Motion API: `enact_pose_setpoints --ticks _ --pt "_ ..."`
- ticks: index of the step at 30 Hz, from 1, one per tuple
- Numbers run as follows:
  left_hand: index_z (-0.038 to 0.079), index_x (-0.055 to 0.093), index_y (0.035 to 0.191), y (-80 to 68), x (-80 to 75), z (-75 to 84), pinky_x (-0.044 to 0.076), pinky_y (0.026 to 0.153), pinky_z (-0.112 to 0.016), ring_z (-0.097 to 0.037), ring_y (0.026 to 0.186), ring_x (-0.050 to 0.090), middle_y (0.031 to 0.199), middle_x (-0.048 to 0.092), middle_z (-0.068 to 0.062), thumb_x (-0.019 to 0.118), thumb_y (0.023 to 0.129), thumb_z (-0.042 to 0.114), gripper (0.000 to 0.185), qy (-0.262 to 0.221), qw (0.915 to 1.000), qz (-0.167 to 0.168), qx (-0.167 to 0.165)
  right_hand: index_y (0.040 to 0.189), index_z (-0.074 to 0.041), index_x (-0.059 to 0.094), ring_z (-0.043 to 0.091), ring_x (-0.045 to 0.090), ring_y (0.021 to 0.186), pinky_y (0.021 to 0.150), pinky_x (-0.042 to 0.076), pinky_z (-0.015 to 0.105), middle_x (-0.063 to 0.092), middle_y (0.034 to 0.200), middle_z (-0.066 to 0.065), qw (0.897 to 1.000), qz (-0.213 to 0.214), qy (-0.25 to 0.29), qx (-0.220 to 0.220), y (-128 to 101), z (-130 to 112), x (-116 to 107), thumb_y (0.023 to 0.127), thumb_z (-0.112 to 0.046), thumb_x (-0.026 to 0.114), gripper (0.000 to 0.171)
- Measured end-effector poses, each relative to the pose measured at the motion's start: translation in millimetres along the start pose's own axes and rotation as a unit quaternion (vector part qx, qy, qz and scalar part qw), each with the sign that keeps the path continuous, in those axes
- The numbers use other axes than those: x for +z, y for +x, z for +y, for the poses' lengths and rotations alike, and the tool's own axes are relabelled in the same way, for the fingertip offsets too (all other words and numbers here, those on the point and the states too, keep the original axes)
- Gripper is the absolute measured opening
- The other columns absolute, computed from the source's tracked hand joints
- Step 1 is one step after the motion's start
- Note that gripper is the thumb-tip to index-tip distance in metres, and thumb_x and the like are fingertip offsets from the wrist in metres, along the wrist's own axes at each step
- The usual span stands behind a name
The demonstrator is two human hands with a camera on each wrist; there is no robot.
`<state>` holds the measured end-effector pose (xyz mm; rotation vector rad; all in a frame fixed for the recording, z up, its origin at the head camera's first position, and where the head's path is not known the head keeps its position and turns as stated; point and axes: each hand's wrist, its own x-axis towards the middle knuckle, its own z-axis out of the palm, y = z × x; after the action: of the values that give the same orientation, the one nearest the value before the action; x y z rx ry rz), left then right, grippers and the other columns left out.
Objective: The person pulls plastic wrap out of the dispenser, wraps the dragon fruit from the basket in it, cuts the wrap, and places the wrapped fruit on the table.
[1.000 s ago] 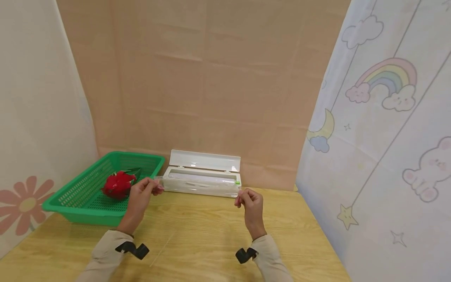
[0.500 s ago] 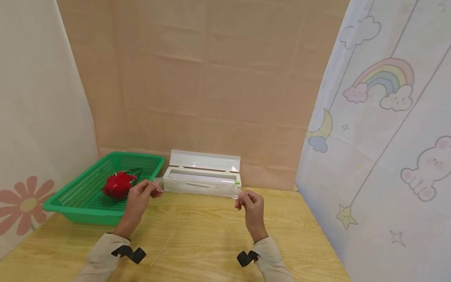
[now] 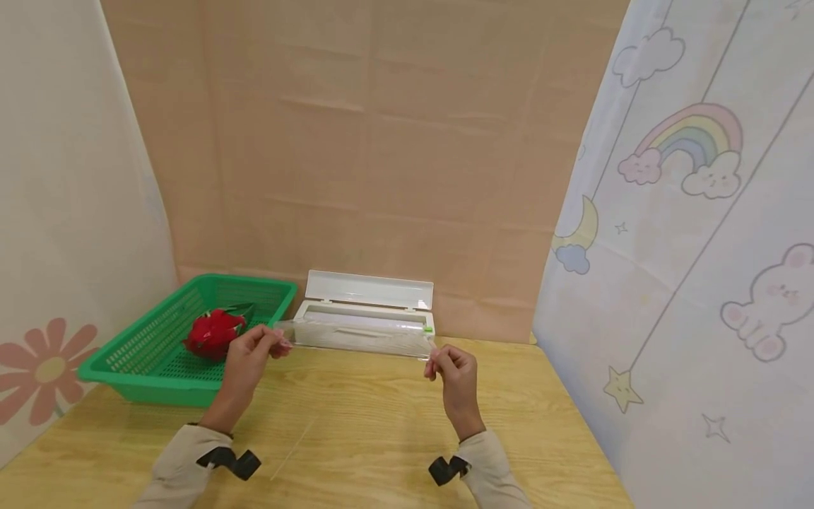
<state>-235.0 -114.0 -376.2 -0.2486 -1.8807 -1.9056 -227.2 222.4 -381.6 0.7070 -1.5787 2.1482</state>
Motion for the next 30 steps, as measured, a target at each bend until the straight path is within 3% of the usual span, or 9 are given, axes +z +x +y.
enact_pose_setpoints --ticks 11,18,30 --pt "-0.01 0.061 0.084 -9.1 -3.3 7.0 0.054 0.068 -0.025 -0.016 0.071 0.067 0.078 0.069 -0.013 0.057 0.101 0.006 0.024 -0.001 1.0 -0.005 -0.004 0.064 0.009 0.038 0.013 0.056 0.055 0.055 0.045 0.022 0.058 0.06 0.001 1.0 -0.014 -0.005 -0.004 -3.8 -6.8 0.0 0.097 0.005 0.048 0.035" --pt "-0.008 0.063 0.085 -17.5 -6.9 6.7 0.055 0.068 -0.027 -0.019 0.073 0.068 0.078 0.07 -0.009 0.058 0.101 0.01 0.025 0.012 0.9998 -0.014 -0.007 0.067 0.014 0.033 0.011 0.057 0.056 0.055 0.046 0.023 0.059 0.06 0.0 0.999 -0.024 -0.017 0.017 -9.8 -9.4 -0.9 0.097 0.003 0.049 0.037" --pt "-0.01 0.061 0.083 -27.6 -8.8 10.8 0.055 0.067 -0.024 -0.017 0.07 0.068 0.077 0.069 -0.012 0.057 0.1 0.004 0.023 0.011 0.9998 -0.016 -0.004 0.065 0.011 0.036 0.01 0.058 0.058 0.057 0.046 0.022 0.059 0.062 -0.002 0.999 -0.035 -0.023 0.034 -19.1 -11.3 -4.8 0.097 0.005 0.047 0.034"
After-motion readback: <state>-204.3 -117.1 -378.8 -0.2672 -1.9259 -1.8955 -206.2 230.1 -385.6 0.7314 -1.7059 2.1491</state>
